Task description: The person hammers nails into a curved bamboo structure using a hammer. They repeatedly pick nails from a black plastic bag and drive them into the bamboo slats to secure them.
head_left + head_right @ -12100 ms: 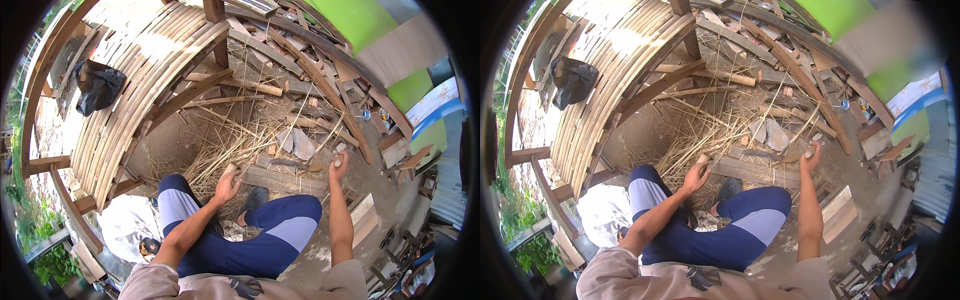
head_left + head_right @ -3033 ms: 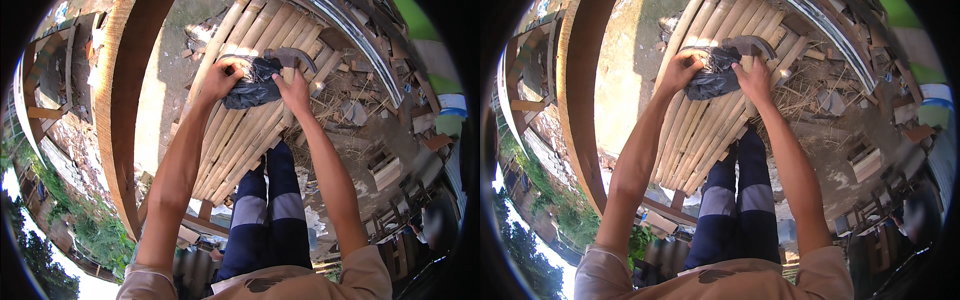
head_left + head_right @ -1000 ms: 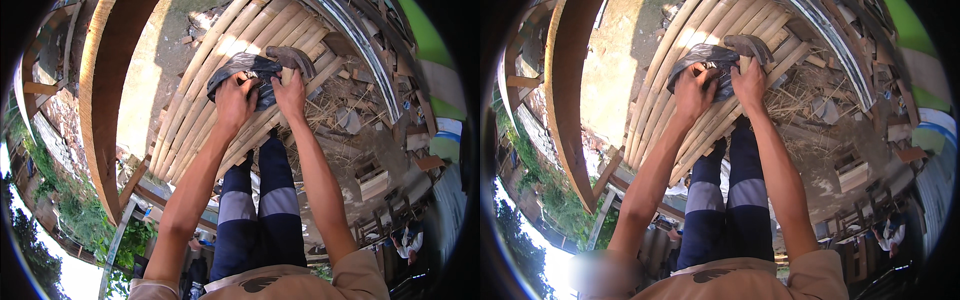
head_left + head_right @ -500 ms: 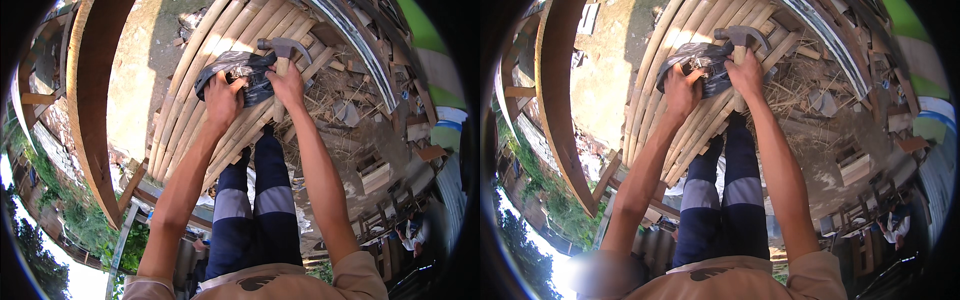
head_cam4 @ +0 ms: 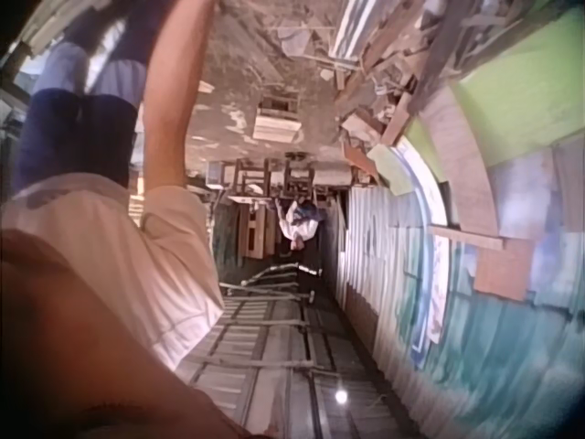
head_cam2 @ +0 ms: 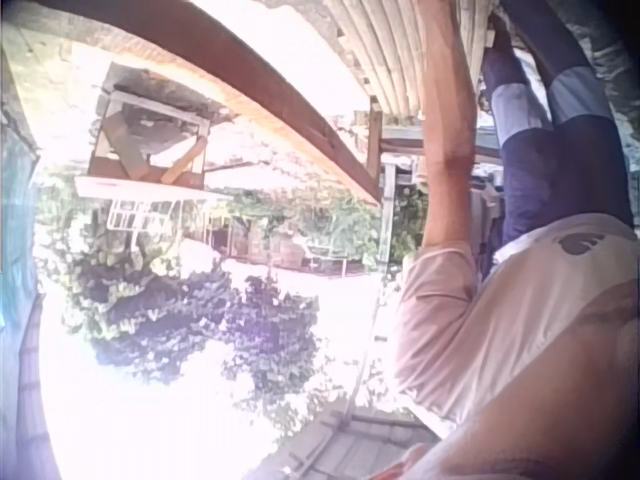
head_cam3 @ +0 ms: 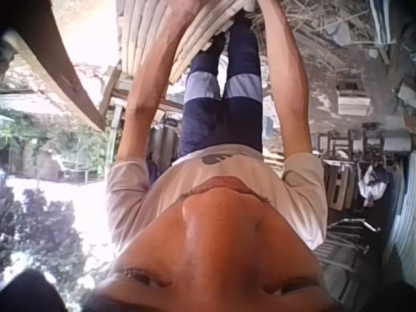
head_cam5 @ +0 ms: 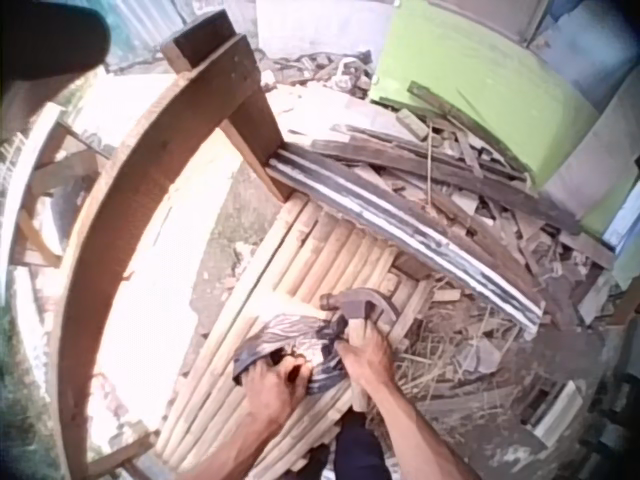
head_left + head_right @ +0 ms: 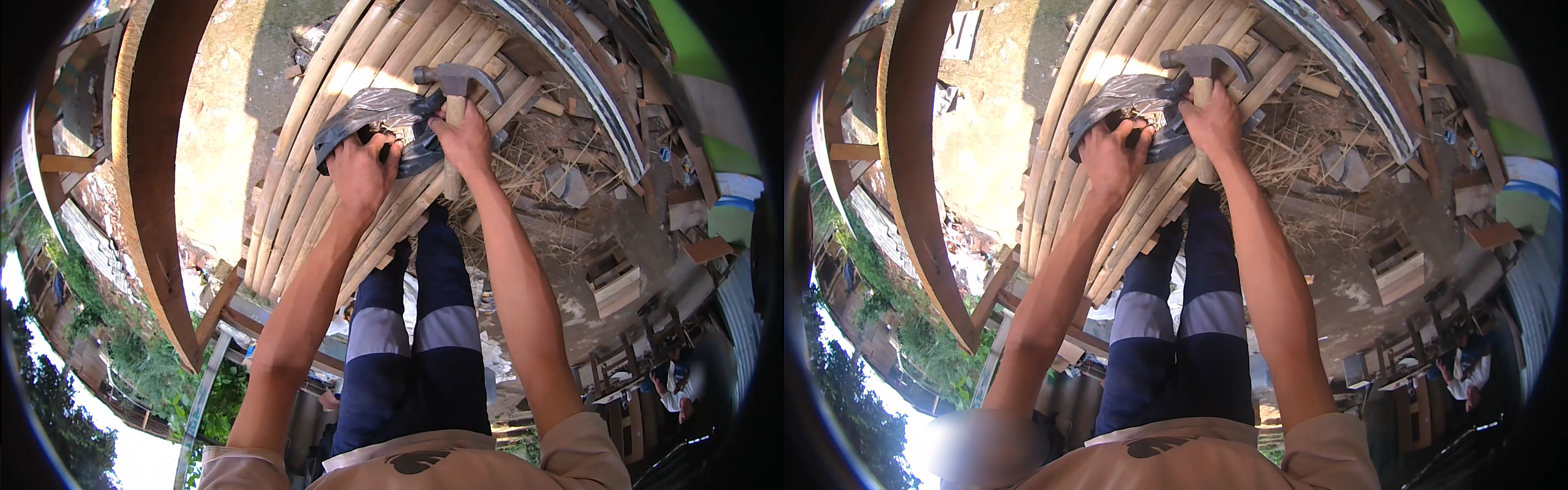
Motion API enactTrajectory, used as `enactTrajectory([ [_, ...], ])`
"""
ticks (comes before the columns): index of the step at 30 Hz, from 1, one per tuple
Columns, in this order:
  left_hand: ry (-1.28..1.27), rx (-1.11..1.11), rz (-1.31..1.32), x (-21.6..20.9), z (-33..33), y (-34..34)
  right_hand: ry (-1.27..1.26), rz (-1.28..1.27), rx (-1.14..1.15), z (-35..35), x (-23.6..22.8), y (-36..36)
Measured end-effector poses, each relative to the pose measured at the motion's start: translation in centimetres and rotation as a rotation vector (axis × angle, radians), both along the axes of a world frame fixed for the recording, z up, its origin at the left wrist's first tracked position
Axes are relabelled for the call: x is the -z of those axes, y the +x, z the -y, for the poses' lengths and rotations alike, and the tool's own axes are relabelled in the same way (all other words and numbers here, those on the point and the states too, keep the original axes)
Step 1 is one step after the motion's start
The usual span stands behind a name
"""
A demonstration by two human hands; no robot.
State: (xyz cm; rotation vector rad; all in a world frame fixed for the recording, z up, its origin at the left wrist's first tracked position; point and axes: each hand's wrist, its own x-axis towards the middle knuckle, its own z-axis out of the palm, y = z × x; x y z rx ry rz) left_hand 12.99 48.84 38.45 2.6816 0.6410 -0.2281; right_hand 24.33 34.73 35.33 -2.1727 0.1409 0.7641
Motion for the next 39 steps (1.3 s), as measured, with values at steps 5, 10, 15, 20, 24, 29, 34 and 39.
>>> enactTrajectory([
  [5,0.073,0.025,0.062,0.3,0.7,-0.6,0.053,-0.023,0.028,0.2,0.6,-0.1],
  [10,0.082,-0.032,0.056,0.4,1.1,-0.7,0.043,-0.066,0.028,0.3,0.5,0.1],
  [15,0.095,-0.038,0.155,1.6,0.1,-0.6,0.039,-0.061,-0.002,0.4,0.0,0.5],
  [20,-0.057,-0.021,0.166,2.3,-1.1,-0.8,0.070,-0.115,0.026,0.8,1.5,0.6],
  [24,-0.082,-0.015,0.099,1.6,-1.3,-0.2,0.146,-0.149,0.082,0.9,2.4,0.5],
  [29,0.007,0.033,0.062,0.7,-0.9,0.5,0.184,-0.211,0.113,0.9,2.2,0.7],
  [34,-0.062,0.055,0.066,0.9,-1.9,0.5,0.185,-0.212,0.101,0.9,1.7,1.0],
  [39,-0.024,0.133,0.049,0.3,-2.4,0.7,0.188,-0.207,0.107,0.9,1.5,1.0],
])
